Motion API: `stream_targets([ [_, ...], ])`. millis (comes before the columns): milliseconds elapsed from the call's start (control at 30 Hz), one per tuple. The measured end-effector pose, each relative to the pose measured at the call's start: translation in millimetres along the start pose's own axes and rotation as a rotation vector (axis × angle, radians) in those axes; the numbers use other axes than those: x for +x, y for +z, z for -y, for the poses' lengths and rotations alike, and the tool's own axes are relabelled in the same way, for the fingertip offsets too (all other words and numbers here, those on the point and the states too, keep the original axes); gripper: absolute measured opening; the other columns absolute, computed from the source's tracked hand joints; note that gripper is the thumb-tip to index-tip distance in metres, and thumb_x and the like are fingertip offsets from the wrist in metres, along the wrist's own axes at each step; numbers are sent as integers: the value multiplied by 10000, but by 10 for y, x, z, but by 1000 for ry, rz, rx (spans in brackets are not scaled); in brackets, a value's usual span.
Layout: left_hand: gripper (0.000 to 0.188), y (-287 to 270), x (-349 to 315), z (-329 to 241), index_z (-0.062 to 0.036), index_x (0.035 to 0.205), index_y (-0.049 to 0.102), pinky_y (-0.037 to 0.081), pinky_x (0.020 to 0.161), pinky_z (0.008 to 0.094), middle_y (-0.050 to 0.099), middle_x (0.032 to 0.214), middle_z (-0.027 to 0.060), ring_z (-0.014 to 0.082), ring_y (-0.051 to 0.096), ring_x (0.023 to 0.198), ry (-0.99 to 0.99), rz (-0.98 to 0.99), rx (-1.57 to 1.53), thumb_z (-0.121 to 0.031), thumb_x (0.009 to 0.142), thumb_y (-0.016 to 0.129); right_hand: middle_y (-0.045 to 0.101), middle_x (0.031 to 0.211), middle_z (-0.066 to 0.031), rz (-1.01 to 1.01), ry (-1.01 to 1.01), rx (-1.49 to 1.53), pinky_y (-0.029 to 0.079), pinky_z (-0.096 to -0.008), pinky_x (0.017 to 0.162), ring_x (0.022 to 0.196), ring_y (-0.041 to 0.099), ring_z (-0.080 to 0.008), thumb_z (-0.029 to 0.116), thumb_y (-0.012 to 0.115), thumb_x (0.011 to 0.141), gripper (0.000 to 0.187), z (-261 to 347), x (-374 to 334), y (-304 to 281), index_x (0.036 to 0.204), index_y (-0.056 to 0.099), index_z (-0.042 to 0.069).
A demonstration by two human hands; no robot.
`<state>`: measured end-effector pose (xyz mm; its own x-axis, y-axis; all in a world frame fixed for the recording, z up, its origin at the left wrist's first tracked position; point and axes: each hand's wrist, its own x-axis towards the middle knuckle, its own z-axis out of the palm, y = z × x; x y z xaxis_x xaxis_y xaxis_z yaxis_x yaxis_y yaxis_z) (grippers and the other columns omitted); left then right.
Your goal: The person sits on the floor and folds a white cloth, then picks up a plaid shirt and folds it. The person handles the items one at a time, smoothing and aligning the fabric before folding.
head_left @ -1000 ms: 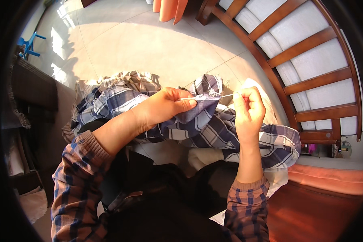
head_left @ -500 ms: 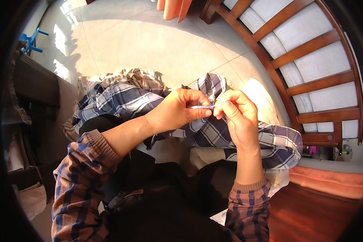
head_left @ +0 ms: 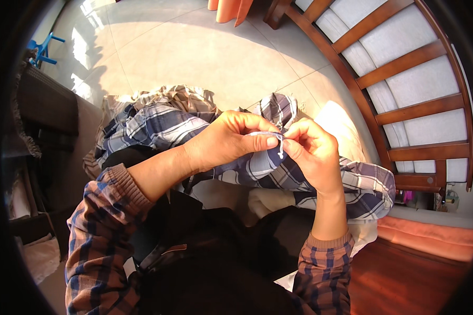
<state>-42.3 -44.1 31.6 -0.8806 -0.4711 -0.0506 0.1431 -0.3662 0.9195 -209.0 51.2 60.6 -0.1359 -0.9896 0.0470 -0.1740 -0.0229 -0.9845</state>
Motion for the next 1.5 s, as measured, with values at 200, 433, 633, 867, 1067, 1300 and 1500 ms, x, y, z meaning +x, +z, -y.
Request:
stream_targets([
  [200, 129, 55, -10, -20, -50, 915, 602, 415, 710, 190, 590, 860, -38, 29, 498, 779, 26, -70, -6, -160, 846, 601, 529, 749, -4, -91, -76, -106, 419, -209, 613, 675, 512, -76, 21, 613, 765, 73, 21, -7, 31, 809, 556, 15],
  [433, 113, -11, 13, 38, -35, 880, 595, 416, 691, 176, 574, 821, -44, 21, 492, 759, -58, -132, -12, -145, 862, 577, 544, 774, -69, -168, -555, -515, 442, -268, 617, 678, 536, -188, 45, 677, 680, 182, 136, 45, 137, 845, 603, 23],
  [633, 82, 6, 26, 26, -37, 882, 599, 429, 692, 180, 589, 831, -30, 26, 506, 762, -88, -119, -4, -112, 859, 576, 542, 690, -85, -279, -400, -649, 450, -314, 580, 637, 548, -225, -1, 657, 649, 163, -25, 14, 218, 768, 550, 27],
  [867, 95, 51, 43, 28, -22, 893, 618, 426, 639, 179, 607, 799, -10, 33, 502, 725, -13, -140, 9, -100, 846, 593, 541, 730, -115, -273, -450, -753, 445, -348, 576, 670, 550, -283, -19, 585, 698, 108, -42, 60, 111, 778, 522, 14],
  [1067, 110, 30, 27, 5, -46, 946, 601, 430, 666, 168, 583, 822, -48, 19, 510, 752, -125, -151, -18, -80, 842, 593, 541, 778, -116, -459, -384, -764, 463, -329, 610, 703, 553, -262, -28, 559, 751, 90, -78, 115, 52, 834, 545, 6],
  [1300, 58, 16, 3, -33, -26, 865, 613, 426, 623, 182, 573, 731, -39, 20, 484, 684, -16, -113, 104, -42, 809, 616, 588, 1030, -101, -67, -136, -33, 432, -272, 829, 963, 541, -154, 63, 606, 784, 265, 76, 73, 105, 1035, 570, -13],
  [1500, 141, 46, -122, -31, -41, 826, 557, 438, 627, 187, 503, 790, -22, 59, 500, 753, 310, -225, 315, 82, 757, 572, 583, 754, -34, 28, -128, -202, 439, -252, 640, 687, 552, -119, 16, 636, 729, 112, 18, 49, 122, 816, 565, 8],
])
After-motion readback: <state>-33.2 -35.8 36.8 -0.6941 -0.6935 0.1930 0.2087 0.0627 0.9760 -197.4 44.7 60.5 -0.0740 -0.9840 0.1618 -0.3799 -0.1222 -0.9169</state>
